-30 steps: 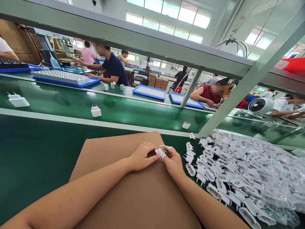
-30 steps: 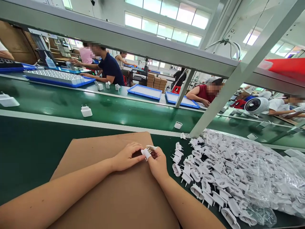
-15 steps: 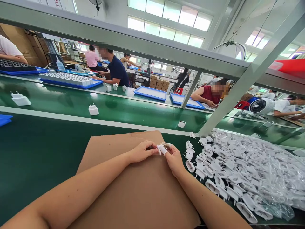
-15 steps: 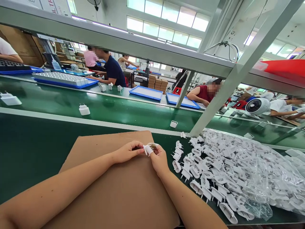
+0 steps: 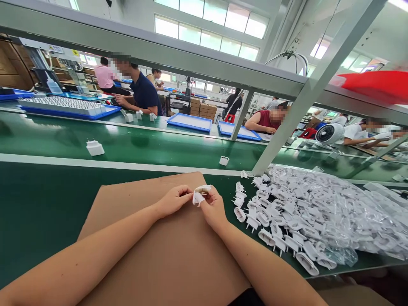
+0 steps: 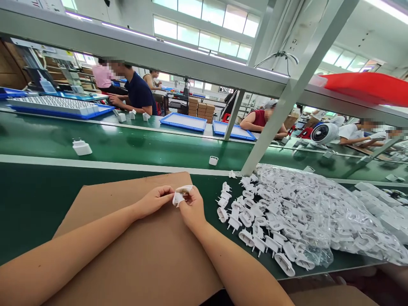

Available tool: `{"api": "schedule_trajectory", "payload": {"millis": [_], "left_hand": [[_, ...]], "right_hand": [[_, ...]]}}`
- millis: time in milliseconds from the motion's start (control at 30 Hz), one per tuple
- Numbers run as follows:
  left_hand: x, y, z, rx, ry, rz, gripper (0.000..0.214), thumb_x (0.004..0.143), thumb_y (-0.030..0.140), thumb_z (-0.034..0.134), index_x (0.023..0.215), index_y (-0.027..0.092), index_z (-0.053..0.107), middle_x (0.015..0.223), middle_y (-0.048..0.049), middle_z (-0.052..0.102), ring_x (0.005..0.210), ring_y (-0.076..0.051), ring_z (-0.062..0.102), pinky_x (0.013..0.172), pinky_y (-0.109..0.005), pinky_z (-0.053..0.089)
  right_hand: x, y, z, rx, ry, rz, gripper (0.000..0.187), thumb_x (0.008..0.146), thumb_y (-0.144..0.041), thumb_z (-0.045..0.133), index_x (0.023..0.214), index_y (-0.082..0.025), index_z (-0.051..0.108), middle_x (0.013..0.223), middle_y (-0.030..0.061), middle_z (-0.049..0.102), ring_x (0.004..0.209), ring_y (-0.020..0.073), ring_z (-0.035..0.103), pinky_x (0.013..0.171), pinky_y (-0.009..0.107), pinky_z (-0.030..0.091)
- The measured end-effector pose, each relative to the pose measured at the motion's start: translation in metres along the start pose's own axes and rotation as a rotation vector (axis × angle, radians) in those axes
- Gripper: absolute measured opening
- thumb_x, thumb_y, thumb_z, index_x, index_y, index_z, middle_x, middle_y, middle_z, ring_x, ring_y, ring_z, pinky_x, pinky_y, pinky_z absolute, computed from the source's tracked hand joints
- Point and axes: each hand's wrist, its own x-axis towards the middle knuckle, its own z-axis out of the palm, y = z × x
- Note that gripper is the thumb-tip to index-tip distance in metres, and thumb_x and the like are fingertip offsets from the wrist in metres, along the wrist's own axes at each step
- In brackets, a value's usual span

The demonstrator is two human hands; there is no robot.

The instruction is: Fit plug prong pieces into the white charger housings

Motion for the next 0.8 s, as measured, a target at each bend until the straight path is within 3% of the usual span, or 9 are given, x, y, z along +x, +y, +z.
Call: {"api": "schedule_trajectory", "payload": {"millis": [167,333,467,567,633,700,800], "left_hand": [[0.001,0.002,0.004,-0.219,0.144,-0.079,0.043,0.084,0.06,0.065,0.097,0.019,0.067,0.096,-0.0039,0.068,0.088,-0.02,0.06,0.079,-0.029,0.047],[0.039,0.006,-0.001,-0.172,0.245,-0.281,0.054,0.074,0.06,0.072,0.108,0.019,0.065,0.105,-0.0074,0.069,0.093,-0.024,0.063,0.077,-0.033,0.05],[0.1,0.033,-0.003,0.091,0.345,-0.161,0.051,0.073,0.058,0.07,0.105,0.019,0.067,0.112,-0.0099,0.068,0.105,-0.027,0.062,0.088,-0.039,0.051],[0.125,0.055,0.011,0.276,0.3,-0.031,0.039,0.068,0.051,0.073,0.093,0.021,0.069,0.104,-0.01,0.067,0.105,-0.031,0.063,0.09,-0.045,0.051],[0.119,0.057,0.027,0.327,0.24,0.016,0.025,0.061,0.042,0.077,0.075,0.023,0.067,0.094,-0.0097,0.066,0.102,-0.035,0.063,0.086,-0.049,0.052],[0.099,0.045,0.045,0.341,0.175,0.017,0.023,0.056,0.033,0.079,0.057,0.024,0.057,0.079,-0.0094,0.062,0.098,-0.039,0.064,0.08,-0.052,0.052],[0.063,0.016,0.066,0.433,0.148,-0.059,0.034,0.067,0.036,0.071,0.05,0.025,0.044,0.062,-0.0081,0.051,0.097,-0.043,0.065,0.076,-0.056,0.052]], "right_hand": [[0.001,-0.001,-0.006,-0.145,-0.045,-0.004,0.034,0.069,-0.022,0.076,0.102,-0.022,0.073,0.106,0.0038,0.056,0.083,0.0149,0.065,0.074,0.03,0.057],[0.002,-0.019,-0.018,-0.608,-0.158,-0.18,0.011,0.081,-0.023,0.068,0.092,-0.021,0.072,0.086,0.0,0.053,0.069,0.0116,0.053,0.064,0.026,0.046],[0.0,-0.035,-0.024,-1.065,-0.355,-0.173,0.01,0.087,-0.023,0.063,0.094,-0.02,0.069,0.09,0.0016,0.058,0.069,0.0131,0.052,0.056,0.027,0.036],[0.0,-0.034,-0.025,-1.237,-0.489,-0.097,0.012,0.085,-0.02,0.061,0.095,-0.019,0.068,0.097,0.0042,0.059,0.07,0.015,0.054,0.051,0.028,0.033],[0.002,-0.03,-0.025,-1.266,-0.513,-0.089,0.014,0.086,-0.021,0.059,0.097,-0.019,0.067,0.1,0.005,0.058,0.071,0.0164,0.055,0.051,0.028,0.035],[0.004,-0.026,-0.026,-1.275,-0.517,-0.108,0.016,0.086,-0.022,0.058,0.099,-0.019,0.067,0.101,0.005,0.058,0.072,0.017,0.057,0.052,0.029,0.038],[0.007,-0.024,-0.028,-1.271,-0.512,-0.143,0.019,0.086,-0.022,0.056,0.102,-0.02,0.067,0.103,0.0042,0.058,0.07,0.0168,0.057,0.052,0.029,0.04]]}}
